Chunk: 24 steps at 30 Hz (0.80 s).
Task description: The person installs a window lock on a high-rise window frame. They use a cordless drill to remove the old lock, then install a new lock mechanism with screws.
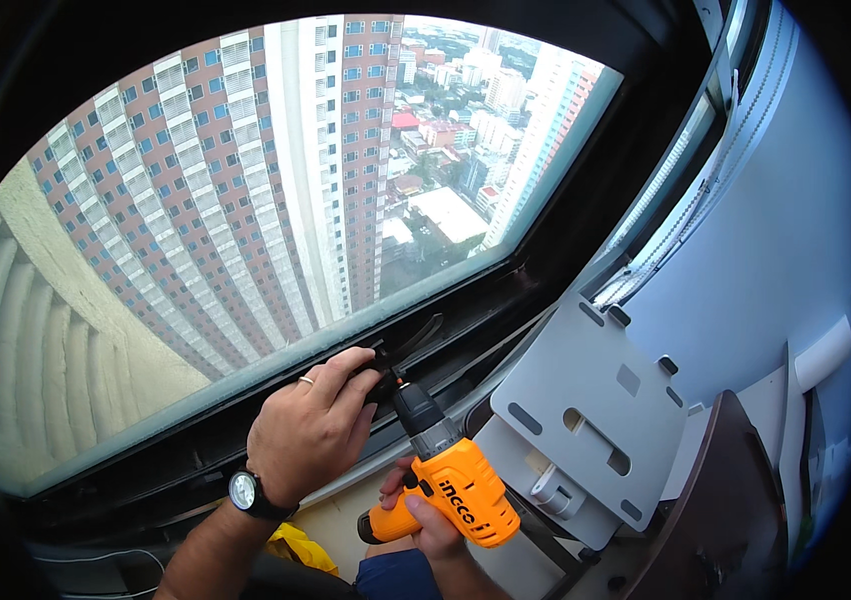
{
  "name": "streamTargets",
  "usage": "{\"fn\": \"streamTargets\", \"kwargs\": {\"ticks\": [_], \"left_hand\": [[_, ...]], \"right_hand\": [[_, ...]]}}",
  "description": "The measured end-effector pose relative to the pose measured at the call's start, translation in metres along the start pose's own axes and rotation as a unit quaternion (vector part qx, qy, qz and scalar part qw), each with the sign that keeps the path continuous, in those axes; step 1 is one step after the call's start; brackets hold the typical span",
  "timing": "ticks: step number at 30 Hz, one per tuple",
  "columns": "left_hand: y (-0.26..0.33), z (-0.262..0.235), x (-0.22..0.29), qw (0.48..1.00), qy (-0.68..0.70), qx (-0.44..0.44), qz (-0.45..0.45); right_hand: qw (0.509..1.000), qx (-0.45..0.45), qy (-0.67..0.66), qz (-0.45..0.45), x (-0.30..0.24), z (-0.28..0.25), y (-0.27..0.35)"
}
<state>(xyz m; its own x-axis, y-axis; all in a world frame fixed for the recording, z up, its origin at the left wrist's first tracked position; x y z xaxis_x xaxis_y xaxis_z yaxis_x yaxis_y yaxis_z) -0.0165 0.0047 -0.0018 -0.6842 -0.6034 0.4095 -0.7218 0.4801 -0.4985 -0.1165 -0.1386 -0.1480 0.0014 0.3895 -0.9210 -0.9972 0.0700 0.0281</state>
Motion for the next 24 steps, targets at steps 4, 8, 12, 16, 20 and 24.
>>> {"fn": "streamTargets", "kwargs": {"ticks": [4,8,12,16,20,24], "left_hand": [[0.001,0.001,-0.001,1.0,-0.006,0.001,-0.001],[0.002,0.002,-0.002,1.0,-0.009,0.001,0.001],[0.001,0.002,-0.002,1.0,-0.008,0.002,0.006],[0.001,0.001,-0.001,1.0,-0.018,0.007,0.013],[0.004,0.001,-0.003,0.999,-0.034,-0.007,-0.008],[0.004,0.002,-0.003,0.999,-0.042,0.004,0.005]], "right_hand": [[1.0,0.002,-0.008,0.008,0.001,-0.001,0.0],[1.0,0.012,0.003,0.015,0.002,-0.002,0.001],[1.0,0.008,0.001,0.015,-0.001,0.001,0.0],[0.999,0.021,-0.004,0.042,-0.005,0.0,0.002],[0.997,0.023,-0.036,0.06,-0.011,-0.001,0.003],[0.998,0.025,-0.035,0.055,-0.013,0.002,0.002]]}}
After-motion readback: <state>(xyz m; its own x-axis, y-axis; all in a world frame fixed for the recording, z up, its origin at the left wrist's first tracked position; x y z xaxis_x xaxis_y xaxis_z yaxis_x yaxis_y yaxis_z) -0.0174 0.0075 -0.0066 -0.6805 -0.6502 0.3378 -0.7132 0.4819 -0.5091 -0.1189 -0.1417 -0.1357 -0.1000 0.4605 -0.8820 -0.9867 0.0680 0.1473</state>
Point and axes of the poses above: each hand's wrist, its own y-axis away from the middle knuckle, its own z-axis out of the palm, x = y × z, the point moved 6 cm from there along -y, towards the middle knuckle, and after that the axes turned 12 degrees about y, right-handed, at the moved point
